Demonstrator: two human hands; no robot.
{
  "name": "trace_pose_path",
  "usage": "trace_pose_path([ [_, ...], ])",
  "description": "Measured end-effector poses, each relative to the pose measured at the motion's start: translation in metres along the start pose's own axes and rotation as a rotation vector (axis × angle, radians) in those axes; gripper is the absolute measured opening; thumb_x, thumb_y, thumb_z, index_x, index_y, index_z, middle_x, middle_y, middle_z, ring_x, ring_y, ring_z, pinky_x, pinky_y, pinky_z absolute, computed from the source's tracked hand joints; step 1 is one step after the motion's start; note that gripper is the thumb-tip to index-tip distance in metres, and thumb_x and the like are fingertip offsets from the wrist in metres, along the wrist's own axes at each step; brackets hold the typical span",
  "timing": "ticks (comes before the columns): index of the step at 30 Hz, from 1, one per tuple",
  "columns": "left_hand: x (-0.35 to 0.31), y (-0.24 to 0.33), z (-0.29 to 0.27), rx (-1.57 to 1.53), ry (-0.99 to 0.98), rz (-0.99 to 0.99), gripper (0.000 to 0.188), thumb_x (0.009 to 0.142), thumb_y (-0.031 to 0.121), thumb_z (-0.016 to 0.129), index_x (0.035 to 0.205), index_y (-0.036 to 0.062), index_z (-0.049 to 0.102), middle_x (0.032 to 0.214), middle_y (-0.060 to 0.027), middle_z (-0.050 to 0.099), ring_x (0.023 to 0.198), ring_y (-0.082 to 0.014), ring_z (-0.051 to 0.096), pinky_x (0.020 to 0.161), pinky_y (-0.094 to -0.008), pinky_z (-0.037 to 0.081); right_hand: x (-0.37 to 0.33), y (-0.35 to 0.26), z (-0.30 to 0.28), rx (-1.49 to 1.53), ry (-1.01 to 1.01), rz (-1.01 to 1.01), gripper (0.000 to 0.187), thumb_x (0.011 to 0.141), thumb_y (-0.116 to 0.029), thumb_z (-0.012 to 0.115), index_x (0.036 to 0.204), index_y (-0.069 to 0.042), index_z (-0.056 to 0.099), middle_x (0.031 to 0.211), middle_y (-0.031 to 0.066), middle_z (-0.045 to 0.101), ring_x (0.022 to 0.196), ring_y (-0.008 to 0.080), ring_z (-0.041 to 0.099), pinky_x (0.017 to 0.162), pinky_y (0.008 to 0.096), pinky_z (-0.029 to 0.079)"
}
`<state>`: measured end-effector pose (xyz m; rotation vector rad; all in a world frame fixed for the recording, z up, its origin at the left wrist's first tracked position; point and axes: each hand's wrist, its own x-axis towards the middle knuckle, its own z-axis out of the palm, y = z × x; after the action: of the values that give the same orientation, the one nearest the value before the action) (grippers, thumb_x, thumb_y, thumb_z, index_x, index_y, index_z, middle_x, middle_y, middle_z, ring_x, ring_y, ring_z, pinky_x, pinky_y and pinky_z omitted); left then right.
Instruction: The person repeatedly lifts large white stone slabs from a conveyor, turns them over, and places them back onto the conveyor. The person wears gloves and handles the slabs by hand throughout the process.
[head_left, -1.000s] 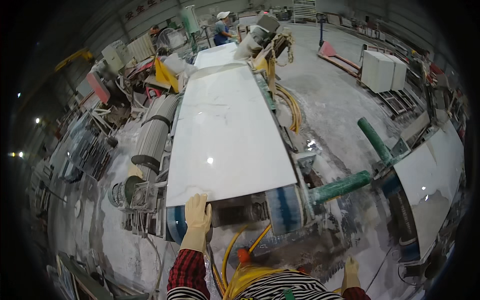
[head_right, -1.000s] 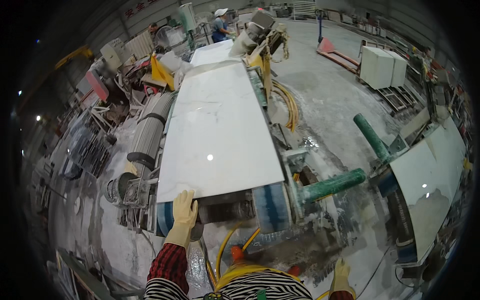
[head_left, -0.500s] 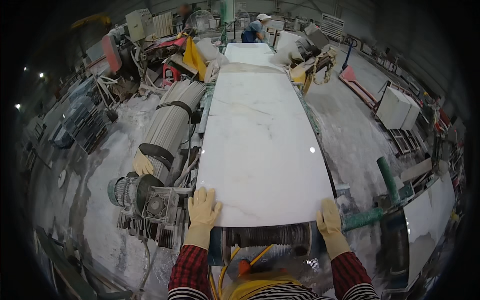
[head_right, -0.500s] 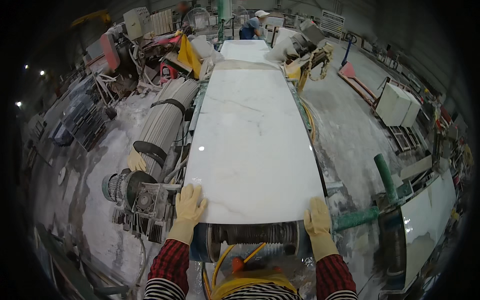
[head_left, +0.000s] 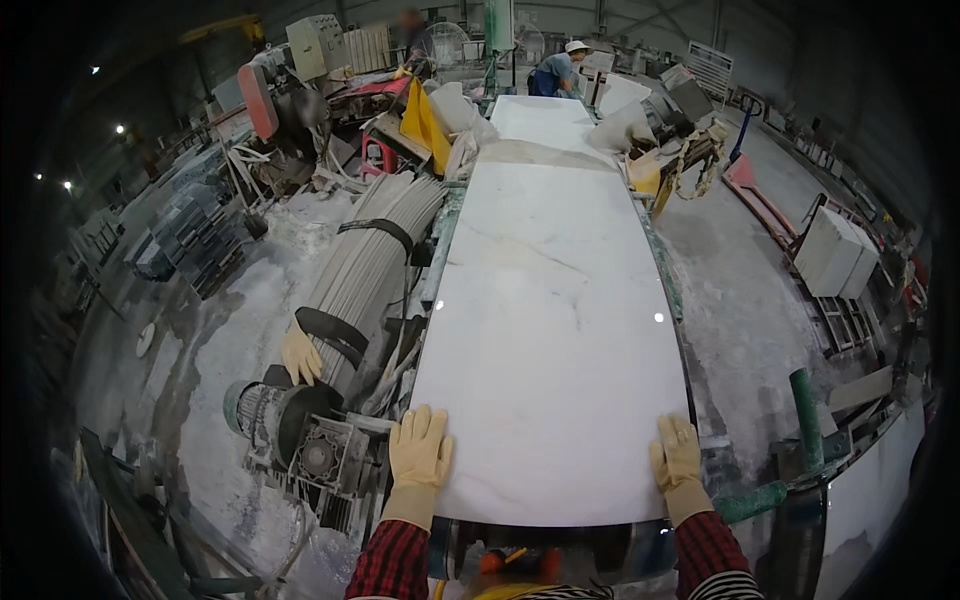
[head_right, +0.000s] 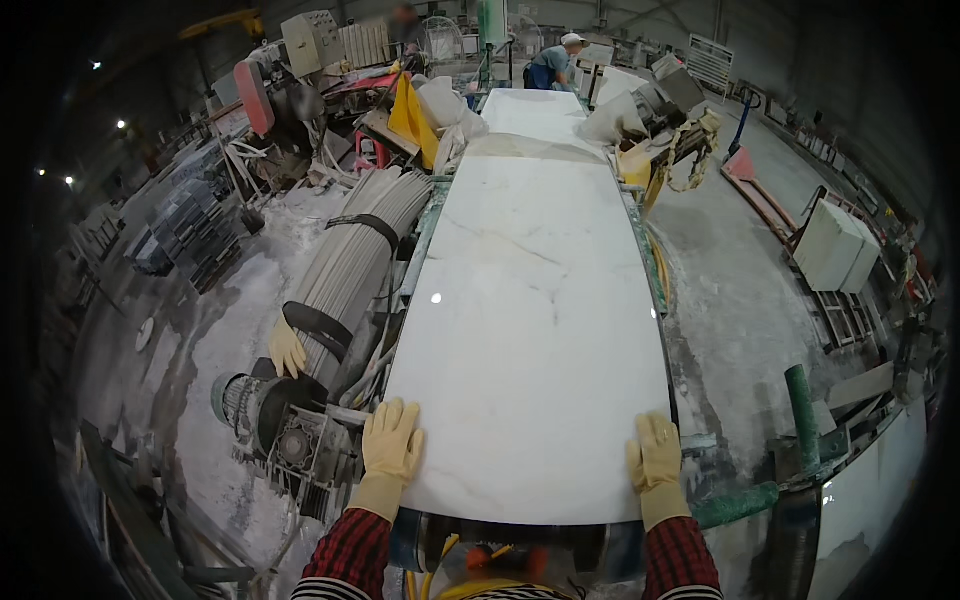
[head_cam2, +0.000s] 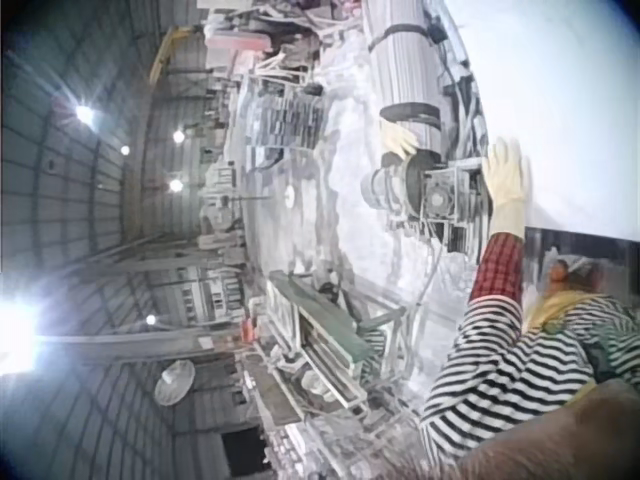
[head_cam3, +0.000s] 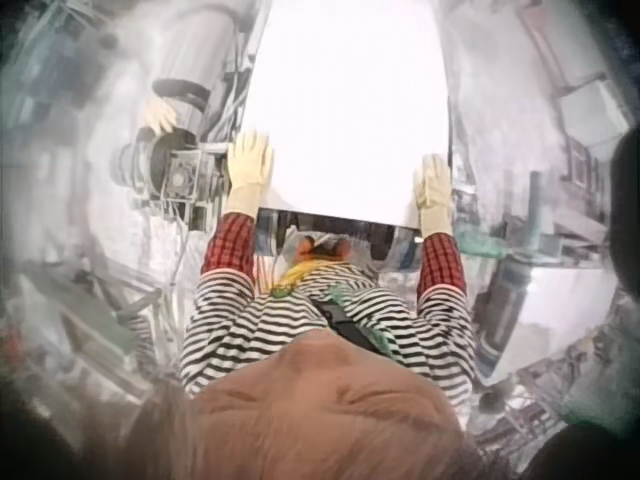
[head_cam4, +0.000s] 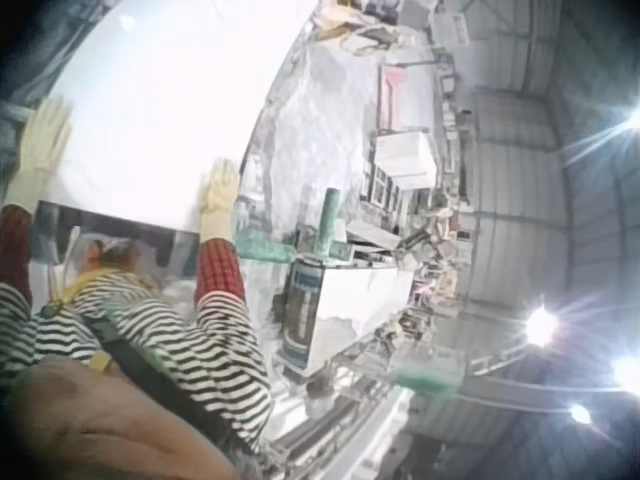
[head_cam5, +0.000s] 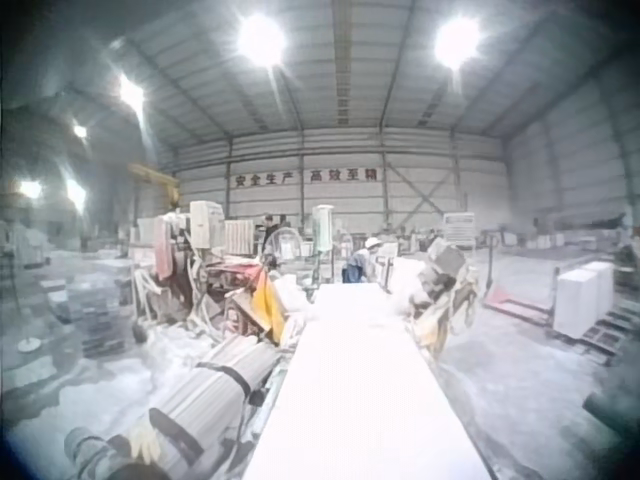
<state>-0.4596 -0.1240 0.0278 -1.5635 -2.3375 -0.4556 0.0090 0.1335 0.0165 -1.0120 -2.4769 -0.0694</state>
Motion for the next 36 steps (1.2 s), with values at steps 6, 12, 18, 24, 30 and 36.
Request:
trace_pose_path([
  [6, 0.002, 0.002, -0.003, -0.073, -0.058, 0.012, 0.052, 0.102, 0.028, 0.072, 0.15, 0.013, 0.065, 0.155, -0.0202, 0.063, 0.145, -0.0457, 0.055, 0.122, -0.0581, 0.044, 0.01, 0.006, -0.005, 0.106, 0.115, -0.011, 0.044, 0.094, -0.015, 0.072, 0.135, 0.002, 0.069, 0.138, 0.0277, 0.068, 0.131, 0.0499, 0.062, 0.115, 0.0586, 0.049],
  [12, -0.002, 0.002, 0.001, -0.042, -0.118, -0.009, 0.051, 0.103, 0.026, 0.071, 0.152, 0.0117, 0.062, 0.159, -0.0218, 0.06, 0.147, -0.0483, 0.054, 0.125, -0.0584, 0.043, 0.017, -0.003, -0.018, 0.134, 0.185, 0.013, 0.045, 0.091, -0.017, 0.076, 0.133, -0.001, 0.071, 0.135, 0.0231, 0.071, 0.127, 0.0457, 0.066, 0.111, 0.0567, 0.053],
  [18, -0.003, -0.001, 0.011, -0.021, -0.108, 0.009, 0.052, 0.104, 0.027, 0.072, 0.153, 0.0125, 0.061, 0.157, -0.0211, 0.061, 0.146, -0.0481, 0.054, 0.125, -0.0574, 0.042, 0.009, -0.01, -0.027, 0.154, 0.195, 0.084, 0.043, 0.094, -0.015, 0.074, 0.135, -0.002, 0.071, 0.139, 0.0238, 0.071, 0.132, 0.0476, 0.064, 0.117, 0.0571, 0.05],
  [24, -0.005, 0.003, -0.004, -0.069, -0.187, -0.021, 0.052, 0.104, 0.022, 0.072, 0.153, 0.0099, 0.061, 0.16, -0.0251, 0.058, 0.148, -0.0529, 0.052, 0.125, -0.059, 0.043, 0.013, -0.014, -0.034, 0.141, 0.206, 0.049, 0.038, 0.089, -0.013, 0.075, 0.126, -0.004, 0.069, 0.126, 0.0178, 0.069, 0.121, 0.0411, 0.065, 0.106, 0.0534, 0.053],
  [30, -0.011, -0.004, 0.007, -0.052, -0.125, 0.011, 0.05, 0.102, 0.023, 0.072, 0.149, 0.01, 0.062, 0.158, -0.023, 0.059, 0.147, -0.0482, 0.053, 0.122, -0.057, 0.044, 0.007, -0.011, -0.033, 0.142, 0.226, 0.049, 0.037, 0.09, -0.013, 0.075, 0.126, -0.005, 0.069, 0.128, 0.0174, 0.068, 0.122, 0.0407, 0.065, 0.107, 0.0532, 0.053],
  [36, -0.017, -0.004, 0.009, -0.04, -0.147, -0.02, 0.052, 0.105, 0.023, 0.071, 0.154, 0.0088, 0.06, 0.16, -0.0266, 0.059, 0.151, -0.0526, 0.051, 0.127, -0.0586, 0.041, 0.004, -0.011, -0.032, 0.131, 0.226, 0.061, 0.038, 0.09, -0.013, 0.076, 0.127, -0.005, 0.069, 0.131, 0.0169, 0.07, 0.123, 0.041, 0.066, 0.108, 0.0536, 0.054],
])
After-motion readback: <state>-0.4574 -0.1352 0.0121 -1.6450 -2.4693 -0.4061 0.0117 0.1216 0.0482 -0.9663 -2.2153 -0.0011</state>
